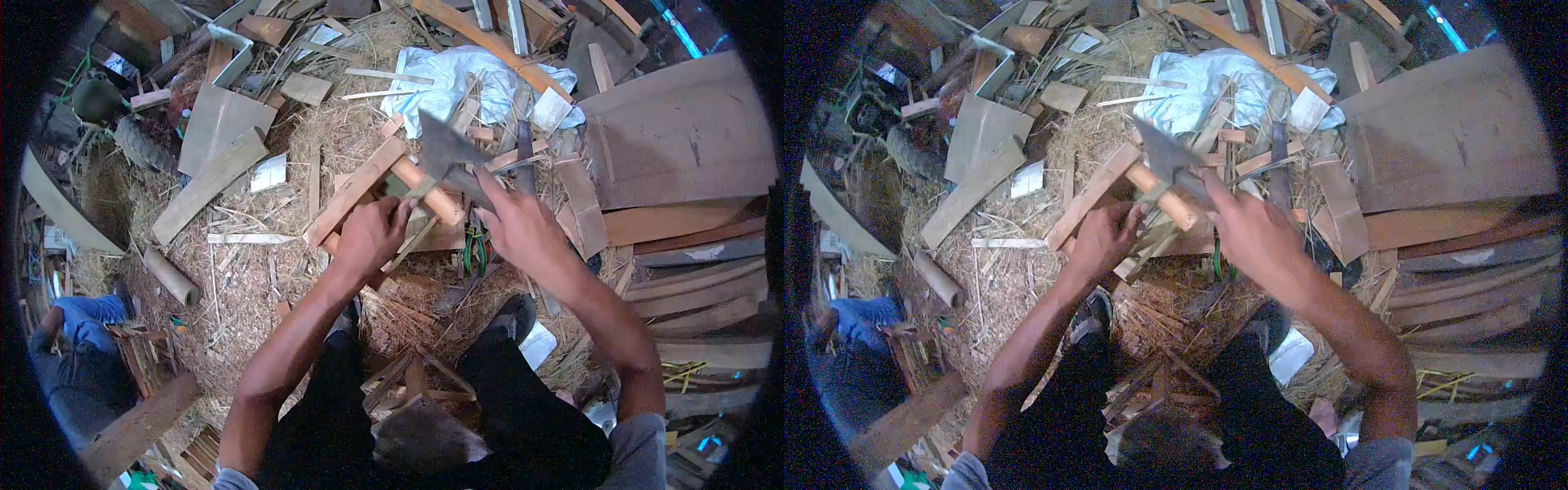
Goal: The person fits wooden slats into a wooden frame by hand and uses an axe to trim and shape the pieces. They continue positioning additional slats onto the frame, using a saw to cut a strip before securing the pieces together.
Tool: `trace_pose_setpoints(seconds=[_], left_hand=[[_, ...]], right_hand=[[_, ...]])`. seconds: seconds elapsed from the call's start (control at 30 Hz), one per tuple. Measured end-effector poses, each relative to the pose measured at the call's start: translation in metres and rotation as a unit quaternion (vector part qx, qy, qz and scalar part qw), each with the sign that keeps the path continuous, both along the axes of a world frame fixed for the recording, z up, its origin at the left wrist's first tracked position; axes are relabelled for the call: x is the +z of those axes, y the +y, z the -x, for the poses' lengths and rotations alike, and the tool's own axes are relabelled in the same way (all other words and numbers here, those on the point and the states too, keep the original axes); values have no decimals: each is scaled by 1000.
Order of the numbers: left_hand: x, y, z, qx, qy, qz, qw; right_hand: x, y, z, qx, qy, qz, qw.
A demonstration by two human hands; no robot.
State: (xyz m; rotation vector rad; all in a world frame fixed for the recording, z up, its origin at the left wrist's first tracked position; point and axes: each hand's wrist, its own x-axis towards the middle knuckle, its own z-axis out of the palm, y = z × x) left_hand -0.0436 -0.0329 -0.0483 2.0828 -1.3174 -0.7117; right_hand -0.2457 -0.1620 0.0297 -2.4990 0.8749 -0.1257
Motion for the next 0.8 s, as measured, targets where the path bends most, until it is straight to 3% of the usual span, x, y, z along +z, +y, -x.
trace_pose_setpoints(seconds=[0.03,0.13,0.17,0.2,0.23,0.3,0.43,0.5,0.57,0.67,0.8], left_hand=[[0,-1,0,-2,-3,3,1000],[-3,0,-13,-18,39,-23,999],[-5,1,-17,-23,69,-38,997],[12,1,-20,16,198,-107,974],[12,4,-21,7,198,-60,978],[15,12,-29,-12,187,38,982],[34,33,-29,-74,76,65,992],[30,42,-29,-123,42,16,991],[29,45,-22,-141,-22,25,989],[20,45,-19,-141,-54,26,988],[19,43,-23,-158,-64,31,985]], right_hand=[[4,-4,-2,-1,44,-20,999],[-18,-5,7,-48,-126,-96,986],[-29,-2,14,-57,-126,-74,988],[-42,0,24,-64,-125,-50,989],[-54,2,36,-73,-127,-22,989],[-89,5,60,-125,-83,-99,984],[-160,23,108,-157,-26,-144,977],[-177,34,115,-168,-5,-156,973],[-184,41,117,-183,29,-157,970],[-169,52,96,-132,-62,100,984],[-117,72,53,-19,-164,1,986]])
